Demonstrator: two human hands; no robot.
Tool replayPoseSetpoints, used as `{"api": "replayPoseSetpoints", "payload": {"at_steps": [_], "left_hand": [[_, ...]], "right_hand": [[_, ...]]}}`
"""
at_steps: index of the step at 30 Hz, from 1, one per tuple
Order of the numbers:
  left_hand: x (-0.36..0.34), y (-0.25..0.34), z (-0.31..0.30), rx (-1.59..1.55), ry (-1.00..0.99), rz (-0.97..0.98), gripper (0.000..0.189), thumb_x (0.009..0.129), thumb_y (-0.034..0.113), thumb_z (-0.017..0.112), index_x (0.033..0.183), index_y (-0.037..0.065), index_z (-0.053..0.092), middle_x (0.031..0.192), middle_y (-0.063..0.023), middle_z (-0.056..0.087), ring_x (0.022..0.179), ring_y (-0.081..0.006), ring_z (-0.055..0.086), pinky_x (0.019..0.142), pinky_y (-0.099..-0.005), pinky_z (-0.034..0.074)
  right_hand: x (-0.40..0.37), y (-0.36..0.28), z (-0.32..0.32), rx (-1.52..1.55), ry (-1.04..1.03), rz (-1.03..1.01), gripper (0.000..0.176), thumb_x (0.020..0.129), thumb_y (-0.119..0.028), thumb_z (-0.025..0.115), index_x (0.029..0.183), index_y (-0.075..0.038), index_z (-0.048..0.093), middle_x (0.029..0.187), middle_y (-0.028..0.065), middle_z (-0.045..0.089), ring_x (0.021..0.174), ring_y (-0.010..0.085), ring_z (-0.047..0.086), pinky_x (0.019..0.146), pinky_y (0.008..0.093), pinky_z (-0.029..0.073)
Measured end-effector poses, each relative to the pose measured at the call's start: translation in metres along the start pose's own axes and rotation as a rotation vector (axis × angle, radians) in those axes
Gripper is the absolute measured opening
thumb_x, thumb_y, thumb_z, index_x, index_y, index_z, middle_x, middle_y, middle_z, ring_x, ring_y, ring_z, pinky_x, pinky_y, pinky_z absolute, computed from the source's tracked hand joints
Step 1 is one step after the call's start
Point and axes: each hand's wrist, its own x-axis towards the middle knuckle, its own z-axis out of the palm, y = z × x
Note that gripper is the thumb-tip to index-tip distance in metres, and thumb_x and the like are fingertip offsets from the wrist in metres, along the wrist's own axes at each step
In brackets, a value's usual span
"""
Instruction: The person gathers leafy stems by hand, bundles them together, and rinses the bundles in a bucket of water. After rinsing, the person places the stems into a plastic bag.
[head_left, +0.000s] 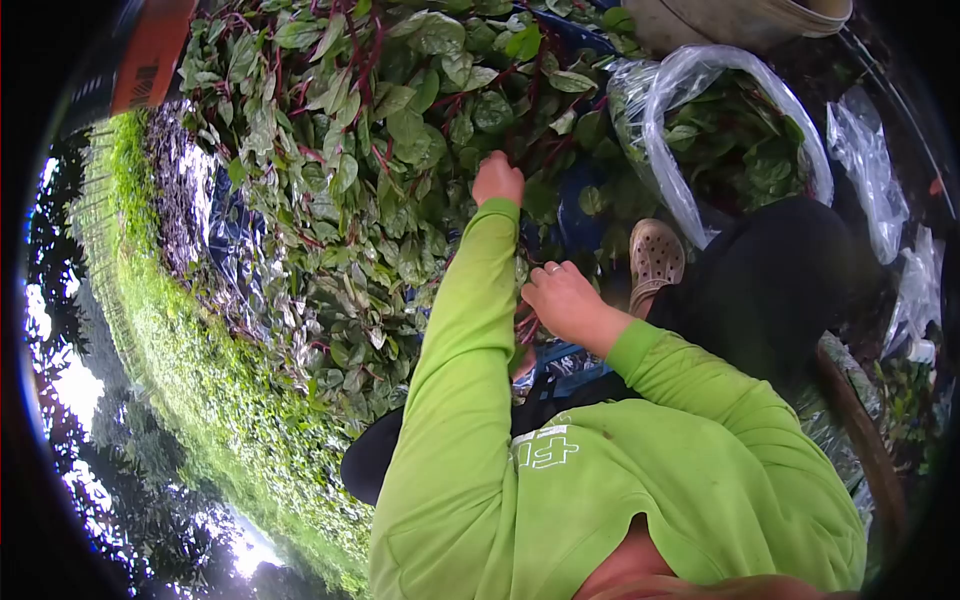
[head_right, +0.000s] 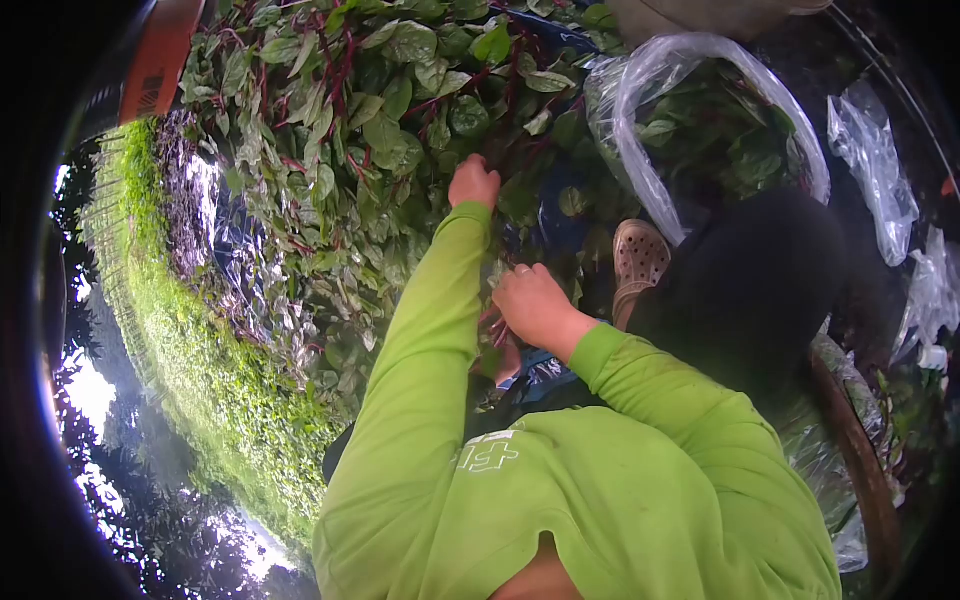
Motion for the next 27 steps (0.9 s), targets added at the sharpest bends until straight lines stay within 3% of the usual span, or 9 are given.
{"api": "replayPoseSetpoints", "payload": {"at_steps": [2, 6, 9, 13, 16, 19, 21, 23, 27], "left_hand": [[0.000, -0.017, -0.008, -0.102, -0.018, 0.069, 0.032, 0.075, 0.018, 0.070, 0.104, 0.003, 0.072, 0.099, -0.0194, 0.072, 0.098, -0.0380, 0.069, 0.087, -0.0458, 0.055], [-0.028, -0.042, -0.065, -0.156, -0.222, 0.086, 0.032, 0.076, 0.017, 0.072, 0.104, 0.003, 0.073, 0.096, -0.0159, 0.071, 0.091, -0.0302, 0.069, 0.083, -0.0401, 0.054], [-0.049, -0.067, -0.093, -0.220, -0.372, 0.191, 0.031, 0.077, 0.015, 0.072, 0.106, 0.005, 0.074, 0.094, -0.0157, 0.067, 0.089, -0.0323, 0.066, 0.081, -0.0414, 0.053], [-0.080, -0.074, -0.129, -0.427, -0.789, 0.213, 0.030, 0.083, 0.010, 0.070, 0.112, 0.007, 0.076, 0.098, -0.0148, 0.071, 0.092, -0.0288, 0.069, 0.086, -0.0352, 0.054], [-0.080, -0.064, -0.144, -0.391, -1.208, 0.027, 0.033, 0.084, 0.005, 0.065, 0.116, 0.005, 0.075, 0.104, -0.0145, 0.073, 0.101, -0.0262, 0.069, 0.095, -0.0357, 0.052], [-0.040, -0.061, -0.101, -0.163, -0.707, 0.368, 0.035, 0.085, 0.003, 0.062, 0.118, 0.005, 0.074, 0.111, -0.0179, 0.074, 0.105, -0.0300, 0.070, 0.097, -0.0374, 0.053], [-0.010, -0.022, -0.070, -0.242, -0.352, 0.383, 0.036, 0.086, 0.002, 0.058, 0.118, 0.005, 0.074, 0.115, -0.0195, 0.073, 0.110, -0.0343, 0.069, 0.097, -0.0389, 0.053], [0.019, 0.017, -0.029, -0.378, -0.202, 0.467, 0.032, 0.088, 0.006, 0.060, 0.117, 0.005, 0.074, 0.119, -0.0208, 0.070, 0.112, -0.0381, 0.067, 0.097, -0.0412, 0.053], [0.042, 0.052, 0.033, -0.127, -0.060, 0.457, 0.024, 0.089, 0.012, 0.063, 0.108, 0.006, 0.076, 0.108, -0.0202, 0.069, 0.104, -0.0420, 0.065, 0.091, -0.0482, 0.053]], "right_hand": [[0.002, 0.005, -0.001, -0.011, 0.040, 0.032, 0.011, 0.081, -0.015, 0.063, 0.089, -0.010, 0.069, 0.097, 0.0097, 0.065, 0.098, 0.0287, 0.061, 0.082, 0.0419, 0.045], [0.007, 0.007, -0.005, 0.012, 0.105, 0.039, 0.014, 0.080, -0.016, 0.064, 0.091, -0.009, 0.070, 0.100, 0.0107, 0.064, 0.101, 0.0287, 0.061, 0.086, 0.0419, 0.046], [0.012, 0.008, -0.007, 0.001, 0.237, -0.042, 0.015, 0.081, -0.015, 0.062, 0.092, -0.008, 0.070, 0.103, 0.0122, 0.065, 0.103, 0.0291, 0.061, 0.095, 0.0442, 0.046], [0.019, 0.004, -0.012, -0.059, 0.441, -0.108, 0.014, 0.081, -0.014, 0.061, 0.091, -0.007, 0.070, 0.103, 0.0119, 0.065, 0.102, 0.0289, 0.061, 0.093, 0.0439, 0.046], [0.015, 0.002, -0.008, 0.001, 0.252, -0.016, 0.013, 0.082, -0.014, 0.061, 0.090, -0.008, 0.069, 0.101, 0.0109, 0.065, 0.102, 0.0282, 0.061, 0.087, 0.0429, 0.046], [0.010, 0.000, -0.004, 0.005, 0.137, 0.008, 0.014, 0.083, -0.017, 0.062, 0.090, -0.010, 0.070, 0.099, 0.0092, 0.065, 0.100, 0.0274, 0.062, 0.081, 0.0418, 0.045], [0.006, 0.002, -0.005, 0.024, 0.103, 0.013, 0.014, 0.083, -0.018, 0.061, 0.091, -0.011, 0.071, 0.100, 0.0091, 0.065, 0.099, 0.0274, 0.062, 0.082, 0.0420, 0.045], [0.003, 0.002, -0.004, 0.058, 0.041, 0.031, 0.016, 0.086, -0.017, 0.060, 0.096, -0.012, 0.071, 0.100, 0.0097, 0.067, 0.100, 0.0284, 0.063, 0.083, 0.0435, 0.045], [0.000, 0.008, -0.012, 0.090, -0.085, 0.074, 0.025, 0.088, -0.017, 0.058, 0.108, -0.013, 0.073, 0.101, 0.0106, 0.069, 0.103, 0.0303, 0.064, 0.086, 0.0447, 0.045]]}}
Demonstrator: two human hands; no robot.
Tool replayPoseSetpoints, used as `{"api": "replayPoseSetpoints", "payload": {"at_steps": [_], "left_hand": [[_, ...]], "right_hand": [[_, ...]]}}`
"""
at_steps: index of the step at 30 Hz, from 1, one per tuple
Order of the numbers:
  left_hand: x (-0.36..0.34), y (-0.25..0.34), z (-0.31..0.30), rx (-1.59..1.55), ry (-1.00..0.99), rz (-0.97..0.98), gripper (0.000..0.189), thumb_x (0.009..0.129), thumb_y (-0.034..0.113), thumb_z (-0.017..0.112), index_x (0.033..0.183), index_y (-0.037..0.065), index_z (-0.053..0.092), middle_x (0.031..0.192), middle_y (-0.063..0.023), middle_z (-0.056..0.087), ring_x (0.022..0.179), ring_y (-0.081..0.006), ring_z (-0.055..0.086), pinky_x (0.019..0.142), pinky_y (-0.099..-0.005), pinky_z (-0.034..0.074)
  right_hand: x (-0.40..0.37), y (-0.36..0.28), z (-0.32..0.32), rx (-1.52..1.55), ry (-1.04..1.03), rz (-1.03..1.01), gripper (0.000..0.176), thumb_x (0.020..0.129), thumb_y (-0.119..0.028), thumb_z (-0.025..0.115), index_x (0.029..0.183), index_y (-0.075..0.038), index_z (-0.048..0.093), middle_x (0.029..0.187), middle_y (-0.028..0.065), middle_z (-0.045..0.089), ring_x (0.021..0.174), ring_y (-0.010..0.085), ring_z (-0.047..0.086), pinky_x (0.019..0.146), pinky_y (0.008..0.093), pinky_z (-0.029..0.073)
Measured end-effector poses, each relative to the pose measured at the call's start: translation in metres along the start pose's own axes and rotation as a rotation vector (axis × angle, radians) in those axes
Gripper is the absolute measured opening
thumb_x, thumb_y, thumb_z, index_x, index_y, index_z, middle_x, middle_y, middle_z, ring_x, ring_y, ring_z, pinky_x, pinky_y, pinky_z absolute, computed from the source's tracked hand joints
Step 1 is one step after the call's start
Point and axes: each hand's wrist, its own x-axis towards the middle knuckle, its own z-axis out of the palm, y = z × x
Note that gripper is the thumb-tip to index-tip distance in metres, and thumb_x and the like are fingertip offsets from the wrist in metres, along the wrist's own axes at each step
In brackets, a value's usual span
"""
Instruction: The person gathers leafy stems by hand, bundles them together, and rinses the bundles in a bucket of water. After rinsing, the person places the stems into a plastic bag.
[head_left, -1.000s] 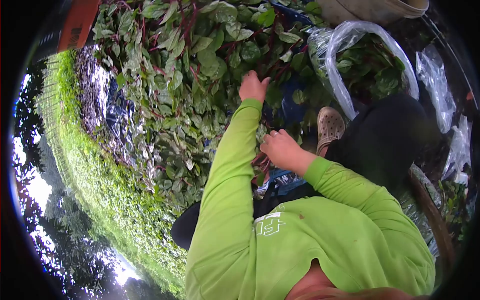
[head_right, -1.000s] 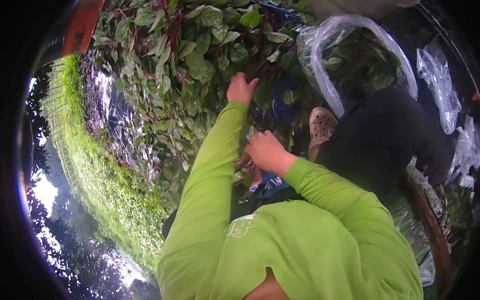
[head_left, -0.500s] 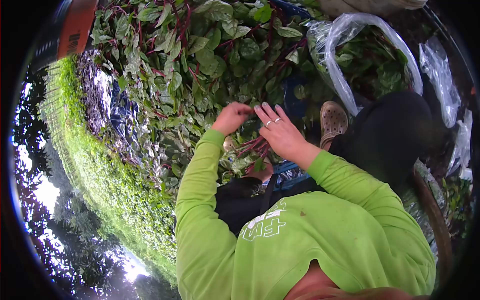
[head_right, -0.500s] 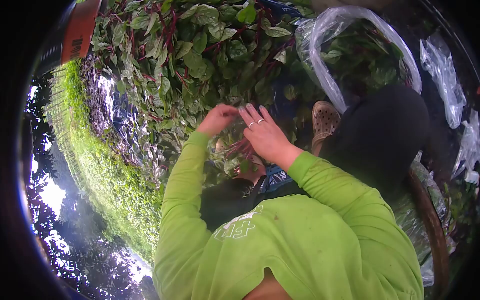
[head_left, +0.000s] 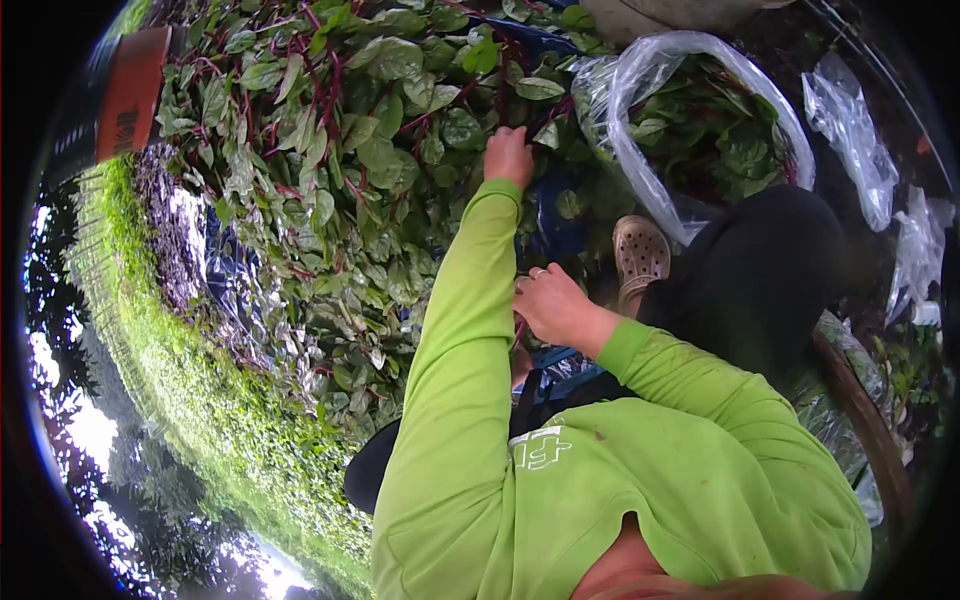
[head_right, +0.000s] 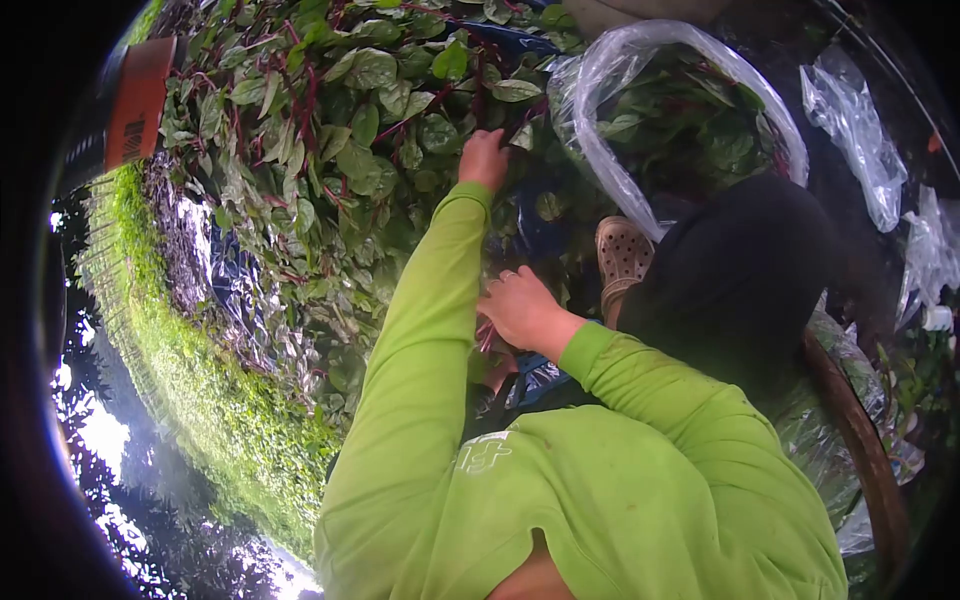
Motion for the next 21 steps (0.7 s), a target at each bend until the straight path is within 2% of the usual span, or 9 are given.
{"api": "replayPoseSetpoints", "payload": {"at_steps": [6, 8, 9, 12, 13, 16, 17, 20, 21], "left_hand": [[-0.013, -0.007, -0.038, -0.166, -0.192, -0.038, 0.024, 0.086, 0.016, 0.068, 0.108, 0.009, 0.077, 0.103, -0.0200, 0.066, 0.100, -0.0385, 0.066, 0.087, -0.0461, 0.054], [-0.026, -0.007, -0.068, -0.343, -0.286, -0.185, 0.027, 0.087, 0.014, 0.069, 0.112, 0.004, 0.074, 0.097, -0.0145, 0.070, 0.090, -0.0283, 0.068, 0.083, -0.0388, 0.054], [-0.033, 0.004, -0.092, -0.390, -0.307, -0.239, 0.027, 0.088, 0.013, 0.070, 0.113, 0.002, 0.073, 0.096, -0.0128, 0.070, 0.088, -0.0249, 0.067, 0.081, -0.0366, 0.053], [-0.060, 0.019, -0.155, -0.416, -0.346, -0.318, 0.026, 0.090, 0.009, 0.069, 0.114, -0.001, 0.071, 0.092, -0.0079, 0.072, 0.082, -0.0158, 0.064, 0.078, -0.0312, 0.052], [-0.070, 0.016, -0.171, -0.404, -0.353, -0.331, 0.026, 0.090, 0.008, 0.069, 0.114, -0.002, 0.071, 0.092, -0.0063, 0.072, 0.081, -0.0130, 0.062, 0.077, -0.0296, 0.051], [-0.104, -0.004, -0.201, -0.421, -0.379, -0.370, 0.024, 0.089, 0.005, 0.069, 0.112, -0.001, 0.072, 0.092, -0.0036, 0.071, 0.082, -0.0108, 0.062, 0.076, -0.0284, 0.051], [-0.119, -0.020, -0.201, -0.444, -0.375, -0.395, 0.023, 0.088, 0.003, 0.071, 0.110, 0.000, 0.072, 0.092, -0.0026, 0.071, 0.082, -0.0099, 0.062, 0.076, -0.0281, 0.051], [-0.154, -0.012, -0.215, -0.511, -0.541, -0.473, 0.023, 0.086, 0.001, 0.072, 0.109, 0.000, 0.073, 0.091, -0.0015, 0.070, 0.083, -0.0095, 0.062, 0.077, -0.0275, 0.051], [-0.164, -0.013, -0.216, -0.637, -0.608, -0.493, 0.023, 0.085, -0.001, 0.074, 0.108, 0.001, 0.073, 0.093, -0.0014, 0.071, 0.085, -0.0091, 0.063, 0.079, -0.0269, 0.052]], "right_hand": [[-0.003, 0.009, 0.009, -0.128, 0.003, 0.157, 0.015, 0.083, -0.015, 0.059, 0.090, -0.008, 0.070, 0.096, 0.0110, 0.067, 0.101, 0.0296, 0.063, 0.083, 0.0446, 0.044], [-0.003, 0.011, 0.010, -0.173, 0.100, 0.116, 0.013, 0.083, -0.013, 0.059, 0.088, -0.007, 0.070, 0.095, 0.0102, 0.067, 0.103, 0.0284, 0.061, 0.084, 0.0443, 0.043], [-0.001, 0.005, -0.003, -0.138, 0.003, 0.158, 0.015, 0.085, -0.013, 0.058, 0.091, -0.006, 0.069, 0.107, 0.0133, 0.068, 0.116, 0.0303, 0.058, 0.096, 0.0477, 0.043], [0.003, 0.008, 0.009, -0.159, 0.386, -0.012, 0.016, 0.088, -0.016, 0.058, 0.094, -0.005, 0.067, 0.128, 0.0184, 0.063, 0.133, 0.0350, 0.051, 0.112, 0.0526, 0.036], [0.005, 0.004, 0.001, -0.094, 0.290, -0.006, 0.016, 0.090, -0.016, 0.057, 0.097, -0.005, 0.065, 0.150, 0.0213, 0.049, 0.147, 0.0382, 0.037, 0.121, 0.0558, 0.025], [0.009, -0.008, -0.024, -0.071, 0.372, -0.066, 0.014, 0.090, -0.014, 0.058, 0.097, -0.005, 0.065, 0.157, 0.0211, 0.042, 0.150, 0.0386, 0.032, 0.122, 0.0566, 0.024], [0.012, -0.009, -0.020, -0.070, 0.483, -0.088, 0.014, 0.087, -0.015, 0.057, 0.092, -0.004, 0.065, 0.158, 0.0220, 0.041, 0.149, 0.0380, 0.035, 0.122, 0.0569, 0.024], [0.015, -0.013, -0.024, -0.074, 0.521, -0.081, 0.014, 0.087, -0.015, 0.057, 0.091, -0.004, 0.064, 0.154, 0.0220, 0.046, 0.148, 0.0379, 0.036, 0.123, 0.0570, 0.021], [0.016, -0.011, -0.020, -0.144, 0.579, -0.103, 0.013, 0.085, -0.015, 0.058, 0.091, -0.006, 0.064, 0.135, 0.0176, 0.060, 0.134, 0.0346, 0.051, 0.115, 0.0524, 0.034]]}}
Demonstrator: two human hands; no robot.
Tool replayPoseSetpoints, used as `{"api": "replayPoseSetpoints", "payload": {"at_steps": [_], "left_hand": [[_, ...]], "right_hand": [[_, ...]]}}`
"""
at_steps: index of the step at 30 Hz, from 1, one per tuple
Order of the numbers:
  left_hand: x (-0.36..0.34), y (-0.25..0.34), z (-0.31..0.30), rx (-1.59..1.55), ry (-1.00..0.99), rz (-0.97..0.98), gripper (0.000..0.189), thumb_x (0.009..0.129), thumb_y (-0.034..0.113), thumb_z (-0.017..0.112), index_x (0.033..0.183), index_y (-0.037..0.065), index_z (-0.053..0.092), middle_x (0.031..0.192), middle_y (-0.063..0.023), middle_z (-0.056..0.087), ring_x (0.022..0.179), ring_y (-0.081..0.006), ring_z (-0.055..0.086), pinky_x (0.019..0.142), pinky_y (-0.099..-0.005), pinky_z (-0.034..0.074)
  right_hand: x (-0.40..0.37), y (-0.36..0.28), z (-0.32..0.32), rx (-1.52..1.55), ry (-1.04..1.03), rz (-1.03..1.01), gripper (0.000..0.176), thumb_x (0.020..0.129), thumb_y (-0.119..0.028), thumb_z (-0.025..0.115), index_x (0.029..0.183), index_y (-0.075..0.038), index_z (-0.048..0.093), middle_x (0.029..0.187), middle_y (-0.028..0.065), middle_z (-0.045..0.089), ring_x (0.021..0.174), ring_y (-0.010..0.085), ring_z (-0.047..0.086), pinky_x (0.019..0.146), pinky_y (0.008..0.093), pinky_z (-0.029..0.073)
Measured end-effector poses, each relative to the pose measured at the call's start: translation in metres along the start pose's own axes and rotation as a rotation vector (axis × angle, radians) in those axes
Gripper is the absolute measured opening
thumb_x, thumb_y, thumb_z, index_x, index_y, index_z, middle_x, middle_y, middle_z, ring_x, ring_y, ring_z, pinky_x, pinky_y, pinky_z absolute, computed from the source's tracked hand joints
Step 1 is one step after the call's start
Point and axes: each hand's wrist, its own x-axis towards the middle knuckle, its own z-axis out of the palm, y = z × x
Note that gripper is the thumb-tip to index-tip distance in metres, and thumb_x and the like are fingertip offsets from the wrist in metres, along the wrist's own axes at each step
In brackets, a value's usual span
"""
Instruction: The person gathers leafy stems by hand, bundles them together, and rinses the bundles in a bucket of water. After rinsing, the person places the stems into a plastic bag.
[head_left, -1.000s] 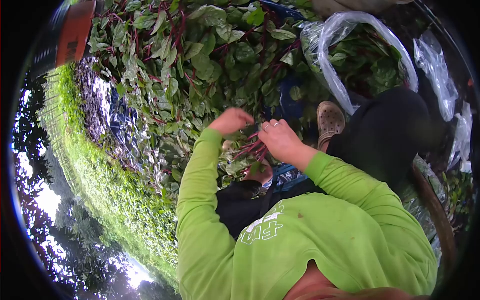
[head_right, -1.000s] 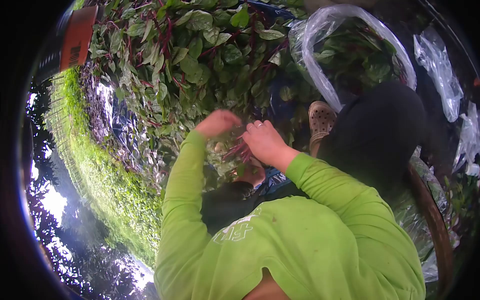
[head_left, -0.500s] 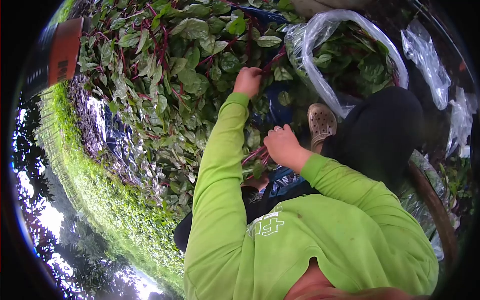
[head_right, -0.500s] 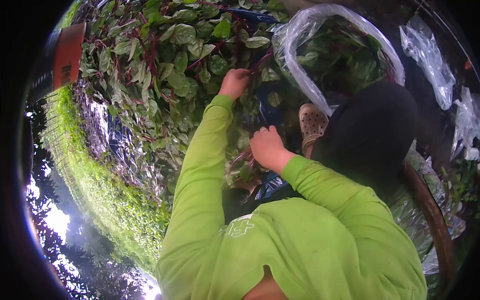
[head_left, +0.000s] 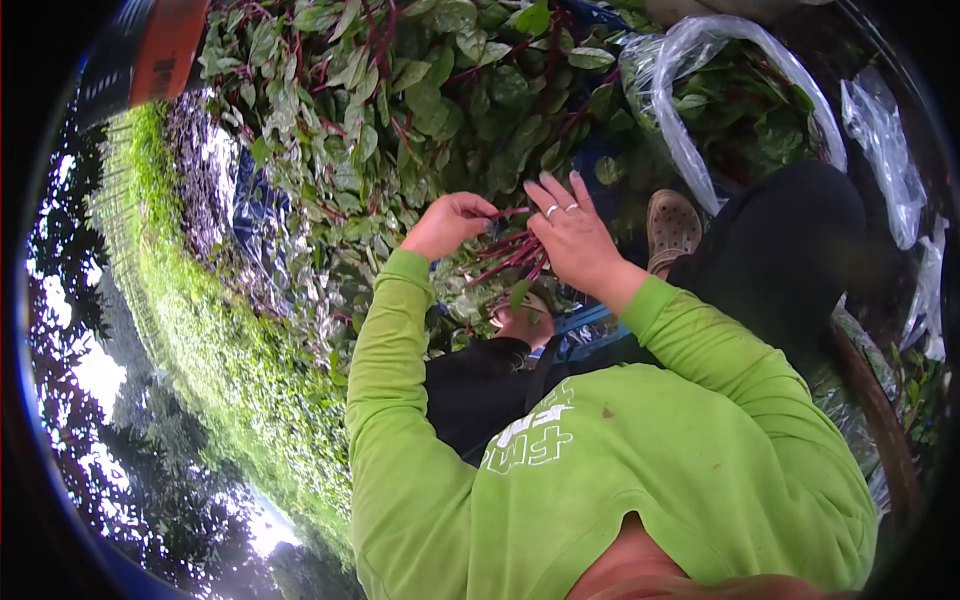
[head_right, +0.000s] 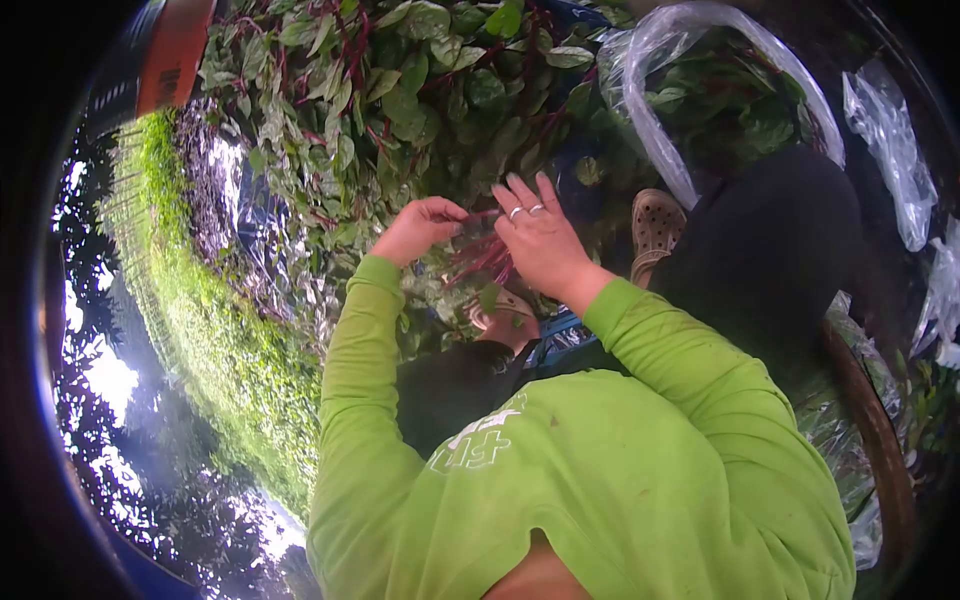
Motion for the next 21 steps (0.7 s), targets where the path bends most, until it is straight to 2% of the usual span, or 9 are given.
{"api": "replayPoseSetpoints", "payload": {"at_steps": [3, 4, 7, 11, 12, 15, 16, 19, 21], "left_hand": [[-0.012, -0.010, 0.004, 0.042, -0.106, -0.062, 0.024, 0.090, 0.006, 0.073, 0.114, 0.001, 0.072, 0.102, -0.0008, 0.073, 0.092, -0.0084, 0.064, 0.085, -0.0268, 0.051], [-0.014, -0.012, 0.007, 0.017, -0.090, -0.118, 0.028, 0.092, 0.010, 0.073, 0.119, 0.000, 0.071, 0.109, -0.0031, 0.073, 0.095, -0.0102, 0.065, 0.088, -0.0287, 0.051], [-0.013, -0.023, 0.013, -0.413, -0.148, -0.237, 0.032, 0.094, 0.012, 0.071, 0.123, -0.002, 0.070, 0.113, -0.0053, 0.073, 0.097, -0.0123, 0.067, 0.088, -0.0289, 0.051], [-0.011, -0.037, 0.028, -0.522, -0.140, -0.180, 0.035, 0.098, 0.014, 0.066, 0.131, -0.001, 0.065, 0.115, -0.0065, 0.073, 0.106, -0.0120, 0.066, 0.090, -0.0259, 0.050], [-0.014, -0.033, 0.028, -0.495, -0.117, -0.198, 0.036, 0.099, 0.014, 0.065, 0.132, 0.001, 0.064, 0.114, -0.0061, 0.073, 0.108, -0.0119, 0.066, 0.091, -0.0246, 0.050], [-0.017, -0.042, 0.024, -0.400, 0.073, -0.158, 0.035, 0.098, 0.013, 0.065, 0.131, 0.002, 0.065, 0.113, -0.0050, 0.073, 0.103, -0.0105, 0.067, 0.084, -0.0228, 0.052], [-0.019, -0.044, 0.022, -0.222, 0.154, -0.073, 0.031, 0.099, 0.014, 0.065, 0.128, 0.004, 0.068, 0.111, -0.0032, 0.073, 0.099, -0.0079, 0.066, 0.079, -0.0218, 0.050], [-0.034, -0.034, 0.018, -0.128, 0.109, -0.159, 0.024, 0.099, 0.015, 0.065, 0.118, 0.004, 0.073, 0.097, 0.0003, 0.073, 0.090, -0.0082, 0.063, 0.085, -0.0251, 0.050], [-0.032, -0.032, 0.027, -0.120, 0.068, -0.084, 0.026, 0.100, 0.021, 0.063, 0.117, 0.004, 0.074, 0.096, 0.0011, 0.072, 0.089, -0.0082, 0.061, 0.085, -0.0259, 0.049]], "right_hand": [[-0.004, -0.002, 0.008, 0.095, -0.223, 0.050, 0.013, 0.084, -0.015, 0.059, 0.091, -0.007, 0.066, 0.111, 0.0101, 0.065, 0.112, 0.0286, 0.060, 0.098, 0.0450, 0.044], [-0.005, -0.002, 0.011, 0.021, -0.139, -0.035, 0.013, 0.083, -0.015, 0.059, 0.091, -0.008, 0.066, 0.101, 0.0061, 0.061, 0.100, 0.0241, 0.059, 0.085, 0.0399, 0.043], [-0.007, -0.005, 0.013, 0.022, -0.194, -0.075, 0.014, 0.083, -0.015, 0.058, 0.092, -0.008, 0.067, 0.105, 0.0060, 0.063, 0.104, 0.0240, 0.059, 0.088, 0.0401, 0.044], [-0.007, -0.010, 0.015, 0.016, -0.213, -0.150, 0.018, 0.084, -0.016, 0.058, 0.096, -0.009, 0.069, 0.108, 0.0054, 0.063, 0.105, 0.0232, 0.058, 0.089, 0.0394, 0.043], [-0.006, -0.011, 0.015, 0.021, -0.243, -0.146, 0.018, 0.084, -0.016, 0.058, 0.097, -0.009, 0.069, 0.109, 0.0054, 0.063, 0.105, 0.0232, 0.058, 0.090, 0.0394, 0.043], [-0.007, -0.012, 0.018, 0.037, -0.271, -0.135, 0.019, 0.084, -0.016, 0.058, 0.099, -0.009, 0.068, 0.112, 0.0052, 0.063, 0.106, 0.0233, 0.058, 0.091, 0.0393, 0.043], [-0.007, -0.012, 0.019, 0.030, -0.264, -0.130, 0.019, 0.084, -0.016, 0.058, 0.099, -0.009, 0.068, 0.112, 0.0050, 0.063, 0.106, 0.0233, 0.058, 0.091, 0.0394, 0.043], [-0.004, -0.015, 0.019, 0.012, -0.278, -0.121, 0.019, 0.085, -0.015, 0.057, 0.100, -0.009, 0.068, 0.112, 0.0047, 0.063, 0.108, 0.0231, 0.057, 0.092, 0.0393, 0.042], [-0.003, -0.018, 0.020, 0.026, -0.270, -0.139, 0.020, 0.085, -0.014, 0.057, 0.100, -0.009, 0.068, 0.112, 0.0046, 0.063, 0.108, 0.0229, 0.057, 0.094, 0.0392, 0.041]]}}
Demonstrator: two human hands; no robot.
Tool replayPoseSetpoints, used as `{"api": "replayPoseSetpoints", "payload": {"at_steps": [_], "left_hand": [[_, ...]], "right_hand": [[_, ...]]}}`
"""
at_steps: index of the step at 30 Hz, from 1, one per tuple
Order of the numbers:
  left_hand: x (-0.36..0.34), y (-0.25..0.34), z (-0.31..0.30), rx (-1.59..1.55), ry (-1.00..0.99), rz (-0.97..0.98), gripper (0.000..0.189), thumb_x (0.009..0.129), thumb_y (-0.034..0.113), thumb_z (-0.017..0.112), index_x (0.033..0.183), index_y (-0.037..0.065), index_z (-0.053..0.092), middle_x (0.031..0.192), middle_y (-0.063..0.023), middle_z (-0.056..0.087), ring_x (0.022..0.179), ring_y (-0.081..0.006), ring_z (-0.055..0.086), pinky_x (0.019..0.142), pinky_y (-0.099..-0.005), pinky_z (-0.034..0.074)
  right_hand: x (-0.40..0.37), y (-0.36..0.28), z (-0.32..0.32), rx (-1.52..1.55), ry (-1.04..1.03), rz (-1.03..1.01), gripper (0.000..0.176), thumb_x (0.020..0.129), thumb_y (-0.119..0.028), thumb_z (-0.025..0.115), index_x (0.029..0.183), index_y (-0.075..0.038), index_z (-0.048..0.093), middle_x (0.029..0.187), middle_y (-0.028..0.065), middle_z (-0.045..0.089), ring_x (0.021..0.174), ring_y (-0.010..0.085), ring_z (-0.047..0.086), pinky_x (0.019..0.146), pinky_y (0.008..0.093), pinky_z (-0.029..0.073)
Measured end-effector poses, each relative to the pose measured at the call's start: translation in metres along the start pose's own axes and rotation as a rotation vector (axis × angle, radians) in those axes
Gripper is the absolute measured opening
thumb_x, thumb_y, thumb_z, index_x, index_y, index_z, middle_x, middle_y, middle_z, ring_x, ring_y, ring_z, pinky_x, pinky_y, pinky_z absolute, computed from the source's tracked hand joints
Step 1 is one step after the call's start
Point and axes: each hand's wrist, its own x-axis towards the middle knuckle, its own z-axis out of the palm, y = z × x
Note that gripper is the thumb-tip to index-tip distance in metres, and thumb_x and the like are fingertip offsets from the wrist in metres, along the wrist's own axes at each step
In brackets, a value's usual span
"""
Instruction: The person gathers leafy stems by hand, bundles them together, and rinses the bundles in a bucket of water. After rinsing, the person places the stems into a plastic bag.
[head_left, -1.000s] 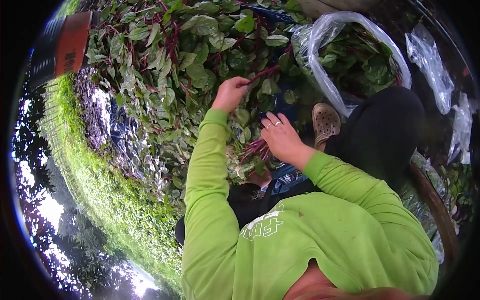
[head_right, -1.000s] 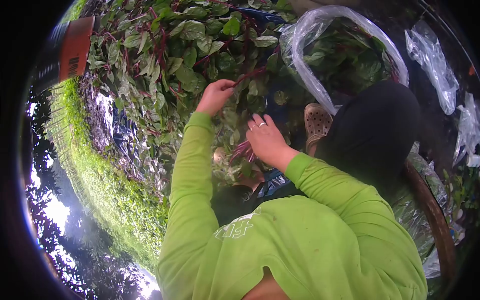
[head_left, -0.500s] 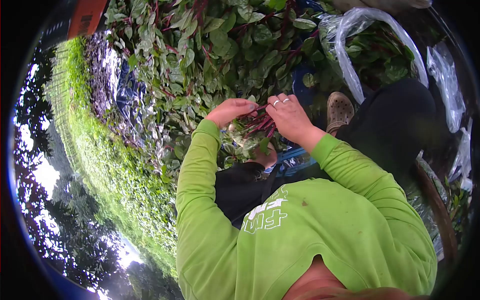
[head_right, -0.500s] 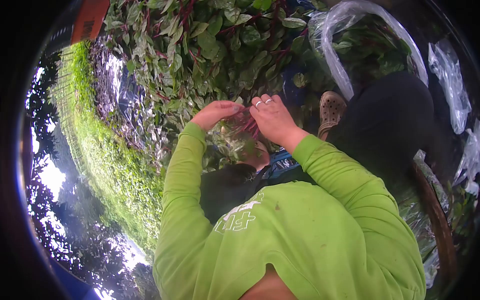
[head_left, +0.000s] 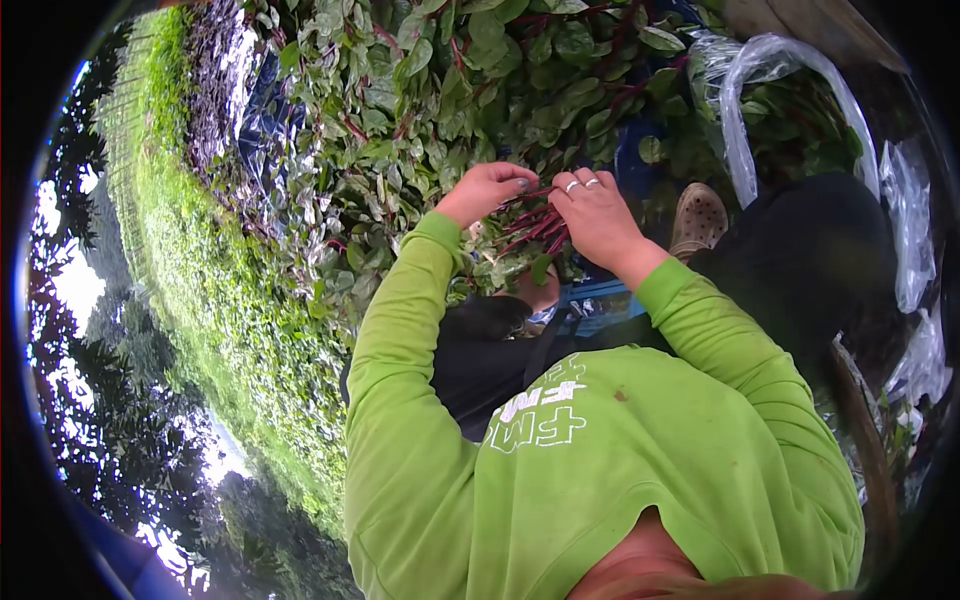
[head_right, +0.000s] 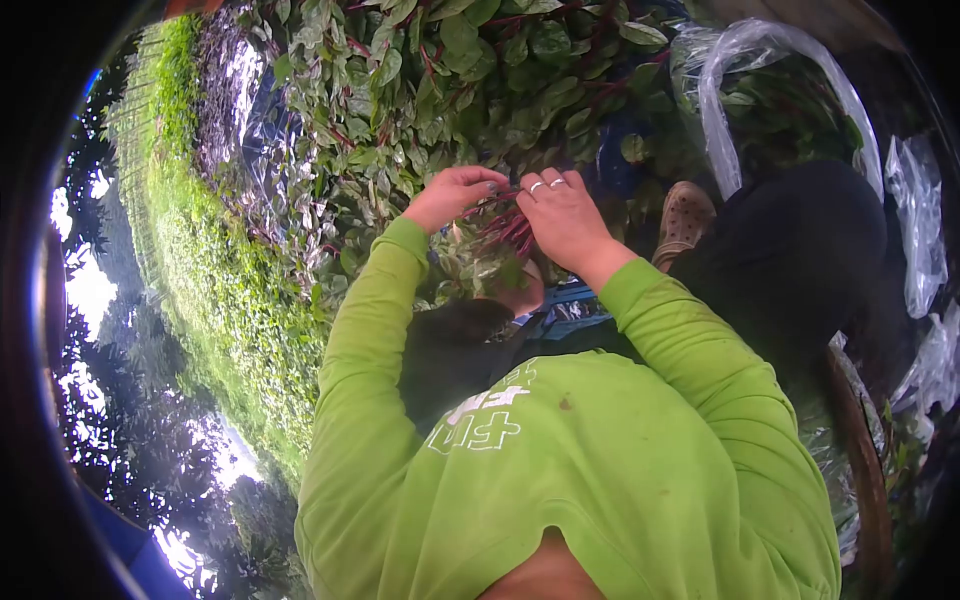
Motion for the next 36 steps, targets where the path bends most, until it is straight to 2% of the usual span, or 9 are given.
{"api": "replayPoseSetpoints", "payload": {"at_steps": [2, 6, 9, 15, 21, 24, 30, 33, 36], "left_hand": [[0.007, 0.002, 0.012, 0.008, -0.036, 0.040, 0.028, 0.100, 0.024, 0.062, 0.115, 0.003, 0.074, 0.095, 0.0012, 0.071, 0.091, -0.0085, 0.061, 0.086, -0.0261, 0.049], [0.015, 0.014, 0.032, -0.463, -0.083, -0.296, 0.034, 0.102, 0.032, 0.061, 0.117, 0.004, 0.070, 0.116, -0.0023, 0.070, 0.110, -0.0130, 0.060, 0.097, -0.0304, 0.045], [0.028, 0.004, 0.035, -0.540, -0.083, -0.359, 0.031, 0.100, 0.031, 0.062, 0.116, 0.006, 0.068, 0.115, -0.0027, 0.070, 0.108, -0.0160, 0.062, 0.097, -0.0317, 0.045], [0.033, -0.010, 0.023, -0.690, -0.205, -0.221, 0.031, 0.099, 0.018, 0.062, 0.127, 0.004, 0.060, 0.117, -0.0079, 0.066, 0.106, -0.0187, 0.063, 0.098, -0.0372, 0.049], [0.034, -0.018, 0.017, -0.857, -0.216, -0.168, 0.049, 0.099, 0.004, 0.058, 0.146, 0.003, 0.042, 0.120, -0.0123, 0.065, 0.109, -0.0216, 0.063, 0.101, -0.0378, 0.051], [0.031, -0.018, 0.015, -0.925, -0.246, -0.143, 0.049, 0.099, 0.005, 0.059, 0.146, 0.003, 0.044, 0.123, -0.0128, 0.065, 0.108, -0.0221, 0.065, 0.102, -0.0382, 0.051], [0.029, -0.016, 0.019, -0.831, -0.219, -0.303, 0.030, 0.103, 0.021, 0.059, 0.126, 0.001, 0.063, 0.115, -0.0091, 0.069, 0.103, -0.0186, 0.067, 0.093, -0.0338, 0.053], [0.021, -0.012, 0.021, -0.631, -0.025, -0.395, 0.033, 0.103, 0.032, 0.059, 0.116, 0.002, 0.068, 0.110, -0.0068, 0.071, 0.102, -0.0165, 0.067, 0.091, -0.0320, 0.053], [0.019, -0.031, 0.003, -0.628, -0.136, -0.391, 0.036, 0.101, 0.036, 0.064, 0.113, 0.002, 0.069, 0.110, -0.0072, 0.071, 0.103, -0.0172, 0.067, 0.092, -0.0327, 0.052]], "right_hand": [[0.000, -0.002, 0.002, 0.006, -0.007, -0.033, 0.019, 0.085, -0.015, 0.057, 0.100, -0.009, 0.068, 0.113, 0.0047, 0.063, 0.110, 0.0229, 0.056, 0.096, 0.0396, 0.040], [-0.002, -0.003, 0.005, 0.003, 0.003, -0.087, 0.019, 0.085, -0.015, 0.056, 0.099, -0.009, 0.069, 0.117, 0.0048, 0.063, 0.113, 0.0230, 0.056, 0.102, 0.0413, 0.038], [-0.003, -0.003, 0.002, 0.017, -0.065, -0.089, 0.025, 0.086, -0.013, 0.058, 0.107, -0.008, 0.070, 0.122, 0.0052, 0.060, 0.120, 0.0236, 0.052, 0.107, 0.0417, 0.036], [-0.001, -0.008, 0.008, 0.030, 0.024, -0.150, 0.018, 0.086, -0.016, 0.056, 0.097, -0.009, 0.069, 0.120, 0.0030, 0.062, 0.124, 0.0225, 0.052, 0.113, 0.0442, 0.033], [0.000, -0.010, 0.007, 0.030, 0.019, -0.168, 0.024, 0.086, -0.017, 0.055, 0.101, -0.009, 0.071, 0.124, 0.0009, 0.061, 0.131, 0.0207, 0.047, 0.117, 0.0439, 0.028], [-0.001, -0.010, 0.008, 0.041, 0.011, -0.181, 0.026, 0.086, -0.017, 0.056, 0.104, -0.009, 0.072, 0.124, 0.0000, 0.061, 0.132, 0.0196, 0.046, 0.117, 0.0444, 0.028], [-0.001, -0.014, 0.010, 0.052, -0.004, -0.204, 0.023, 0.087, -0.016, 0.056, 0.104, -0.010, 0.072, 0.125, -0.0006, 0.061, 0.133, 0.0193, 0.046, 0.116, 0.0455, 0.026], [0.002, -0.017, 0.008, 0.070, 0.035, -0.224, 0.023, 0.087, -0.014, 0.057, 0.103, -0.011, 0.072, 0.124, 0.0001, 0.062, 0.131, 0.0201, 0.047, 0.116, 0.0451, 0.027], [0.003, -0.013, 0.011, 0.101, 0.063, -0.202, 0.023, 0.084, -0.010, 0.059, 0.104, -0.011, 0.070, 0.123, 0.0014, 0.061, 0.128, 0.0228, 0.049, 0.113, 0.0441, 0.029]]}}
